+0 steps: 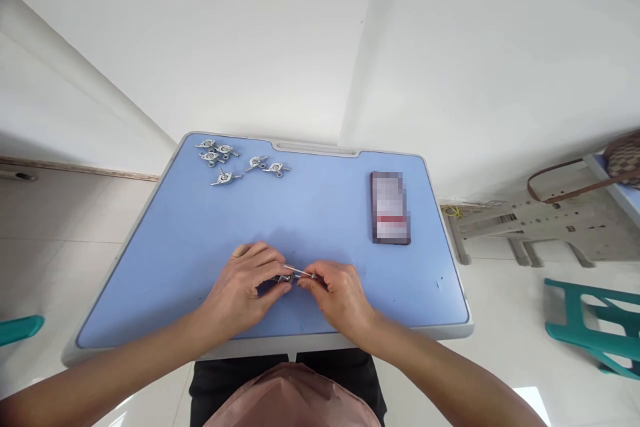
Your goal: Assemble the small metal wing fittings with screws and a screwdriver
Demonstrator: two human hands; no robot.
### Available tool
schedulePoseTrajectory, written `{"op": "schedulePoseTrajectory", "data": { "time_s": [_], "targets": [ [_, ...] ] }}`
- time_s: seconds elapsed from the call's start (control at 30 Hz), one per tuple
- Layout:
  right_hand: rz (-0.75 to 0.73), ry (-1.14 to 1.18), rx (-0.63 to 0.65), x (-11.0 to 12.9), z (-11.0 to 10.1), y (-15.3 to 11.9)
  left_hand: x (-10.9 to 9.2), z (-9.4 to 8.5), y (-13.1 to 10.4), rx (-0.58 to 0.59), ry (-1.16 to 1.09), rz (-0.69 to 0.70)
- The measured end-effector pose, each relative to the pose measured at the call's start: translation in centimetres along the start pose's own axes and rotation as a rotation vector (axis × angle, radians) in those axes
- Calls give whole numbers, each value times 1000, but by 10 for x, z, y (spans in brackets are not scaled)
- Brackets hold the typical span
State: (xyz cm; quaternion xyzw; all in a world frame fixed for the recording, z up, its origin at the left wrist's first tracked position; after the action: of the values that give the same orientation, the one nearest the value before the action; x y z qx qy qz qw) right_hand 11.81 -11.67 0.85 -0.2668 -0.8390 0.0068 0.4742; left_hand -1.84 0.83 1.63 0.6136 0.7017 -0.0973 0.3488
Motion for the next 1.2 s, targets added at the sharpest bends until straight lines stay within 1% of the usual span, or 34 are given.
{"op": "schedulePoseTrajectory", "data": {
  "time_s": [0.17,0.3,0.43,0.53,0.63,0.7,0.77,0.87,1.0,1.1,1.2],
  "targets": [
    [-133,-51,-61,-3,4,-3,2,-2,1,35,-18,53],
    [-159,-76,-69,-4,6,-1,6,-1,1,63,-19,67],
    [-112,-26,-99,-2,3,0,9,-1,-5,12,16,13],
    [-8,50,-92,-4,1,-1,10,-6,-13,-51,75,-39],
    [109,76,-66,-8,-2,-2,10,-11,-18,-70,143,-30],
    [118,65,-58,-8,-3,-1,12,-13,-18,-60,171,11],
    [75,12,-55,-4,-3,2,15,-15,-14,-36,171,59],
    [15,-147,-72,7,-3,9,19,-15,-5,30,140,119],
    [30,-377,-99,19,-1,15,22,-14,5,98,72,213],
    [50,-522,-108,21,4,15,25,-14,8,111,-16,268],
    [1,-571,-140,19,9,13,27,-15,10,129,-88,316]
  ]
}}
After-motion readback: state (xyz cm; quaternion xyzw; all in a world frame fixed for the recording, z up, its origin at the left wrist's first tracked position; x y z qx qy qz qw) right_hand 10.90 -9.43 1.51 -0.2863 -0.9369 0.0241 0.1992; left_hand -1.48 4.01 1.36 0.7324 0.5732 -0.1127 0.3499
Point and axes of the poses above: each hand's wrist, its own y-axis towards the middle knuckle, its own z-axis out of the palm, x = y × z, the point moved 2 cm from there along y, towards the middle knuckle, and after that the axes turned 10 degrees about z, right-handed, at the moved point
